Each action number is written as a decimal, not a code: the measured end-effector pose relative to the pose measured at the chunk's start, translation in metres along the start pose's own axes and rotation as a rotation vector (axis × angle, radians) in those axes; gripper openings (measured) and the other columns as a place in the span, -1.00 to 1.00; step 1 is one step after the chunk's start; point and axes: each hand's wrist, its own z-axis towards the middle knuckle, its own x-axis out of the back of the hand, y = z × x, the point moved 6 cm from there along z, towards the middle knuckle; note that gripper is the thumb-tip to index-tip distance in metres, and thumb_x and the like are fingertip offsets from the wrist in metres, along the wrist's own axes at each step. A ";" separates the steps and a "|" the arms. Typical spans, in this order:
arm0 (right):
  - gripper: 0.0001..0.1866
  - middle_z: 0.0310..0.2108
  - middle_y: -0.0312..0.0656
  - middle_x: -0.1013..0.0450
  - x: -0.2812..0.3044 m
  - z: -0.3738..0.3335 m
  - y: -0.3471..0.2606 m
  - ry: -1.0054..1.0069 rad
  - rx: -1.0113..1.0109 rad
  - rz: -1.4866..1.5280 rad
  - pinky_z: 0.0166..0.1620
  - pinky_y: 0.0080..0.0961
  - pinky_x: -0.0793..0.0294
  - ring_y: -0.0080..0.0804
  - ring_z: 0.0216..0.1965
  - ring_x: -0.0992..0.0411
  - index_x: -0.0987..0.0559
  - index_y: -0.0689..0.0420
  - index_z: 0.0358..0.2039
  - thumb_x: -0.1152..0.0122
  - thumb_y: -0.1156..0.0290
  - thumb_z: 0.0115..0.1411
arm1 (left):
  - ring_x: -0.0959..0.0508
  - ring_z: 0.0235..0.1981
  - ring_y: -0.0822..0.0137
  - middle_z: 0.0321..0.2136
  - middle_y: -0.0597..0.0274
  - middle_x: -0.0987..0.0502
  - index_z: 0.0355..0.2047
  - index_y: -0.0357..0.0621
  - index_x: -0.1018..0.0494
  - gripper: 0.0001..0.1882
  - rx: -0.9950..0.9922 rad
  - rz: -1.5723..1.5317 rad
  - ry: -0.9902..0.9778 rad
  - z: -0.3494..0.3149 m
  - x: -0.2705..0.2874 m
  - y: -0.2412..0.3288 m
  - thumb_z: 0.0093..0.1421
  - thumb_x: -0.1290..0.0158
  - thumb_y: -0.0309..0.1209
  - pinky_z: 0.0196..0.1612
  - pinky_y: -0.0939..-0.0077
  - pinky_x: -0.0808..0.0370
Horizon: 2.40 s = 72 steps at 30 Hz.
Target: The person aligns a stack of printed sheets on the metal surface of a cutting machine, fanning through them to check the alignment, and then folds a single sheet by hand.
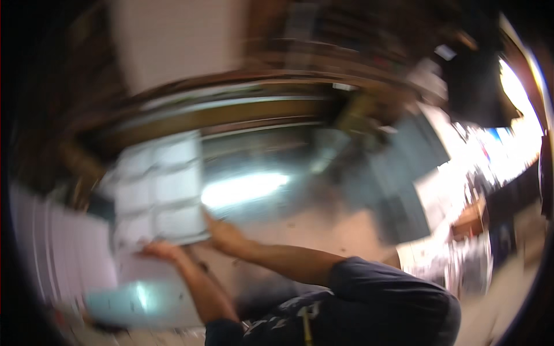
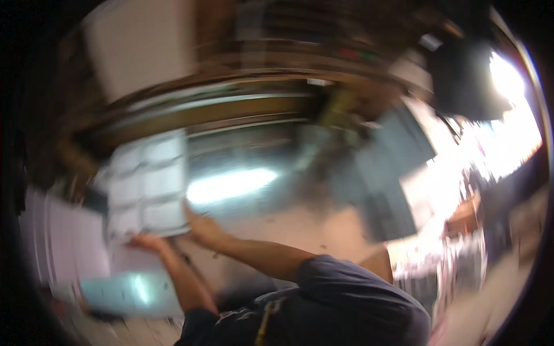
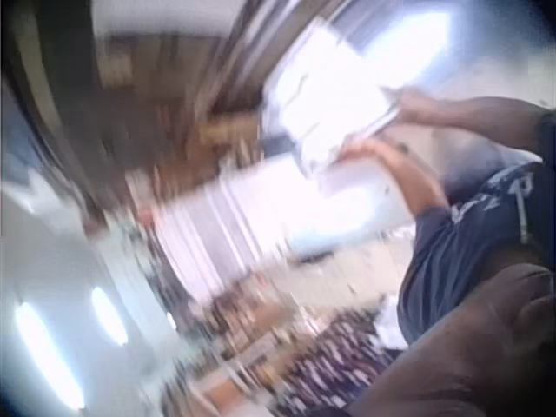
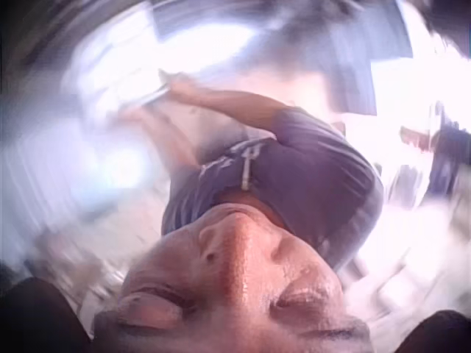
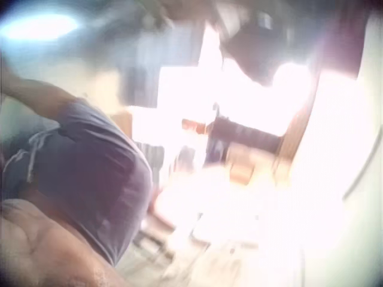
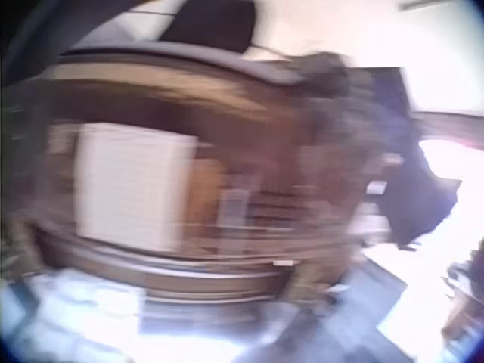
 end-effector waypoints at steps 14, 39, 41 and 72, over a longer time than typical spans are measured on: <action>-0.27 0.26 -0.01 -0.21 0.366 -0.500 0.185 1.149 -0.772 -0.847 0.23 -0.22 -0.24 -0.07 0.28 -0.13 -0.41 0.16 0.15 -0.34 0.04 0.03 | -0.26 0.20 -0.13 0.27 -0.17 -0.04 0.34 -0.29 0.21 -0.10 -0.009 0.378 -0.229 0.004 0.040 0.051 0.22 0.00 -0.07 0.17 0.05 -0.34; -0.53 -0.43 -0.16 -0.59 0.405 -0.538 0.220 1.023 -0.696 -0.512 -0.26 -0.34 -0.48 -0.26 -0.39 -0.54 -0.66 0.11 -0.32 -0.44 0.02 -0.14 | -0.50 0.01 0.14 0.02 0.00 -0.43 0.21 -0.23 -0.19 -0.49 -0.159 0.308 -0.317 0.053 0.107 0.108 0.31 0.09 -0.26 0.06 0.22 -0.41; -0.53 -0.42 -0.17 -0.59 0.407 -0.536 0.220 0.992 -0.730 -0.434 -0.26 -0.36 -0.48 -0.28 -0.38 -0.54 -0.66 0.12 -0.33 -0.45 0.02 -0.15 | -0.50 0.01 0.14 0.02 0.01 -0.44 0.18 -0.21 -0.24 -0.52 -0.145 0.284 -0.340 0.059 0.104 0.107 0.31 0.09 -0.27 0.06 0.21 -0.40; -0.89 -0.47 -0.25 -0.51 0.299 -0.526 0.140 1.568 -0.555 -0.966 -0.36 -0.28 -0.48 -0.19 -0.40 -0.52 -0.51 0.02 -0.47 -0.16 0.31 0.16 | -0.55 -0.31 0.36 -0.28 0.14 -0.52 -0.12 -0.29 -0.44 -0.81 -0.383 0.250 -1.318 -0.205 0.065 0.133 0.31 0.05 -0.47 -0.19 0.49 -0.49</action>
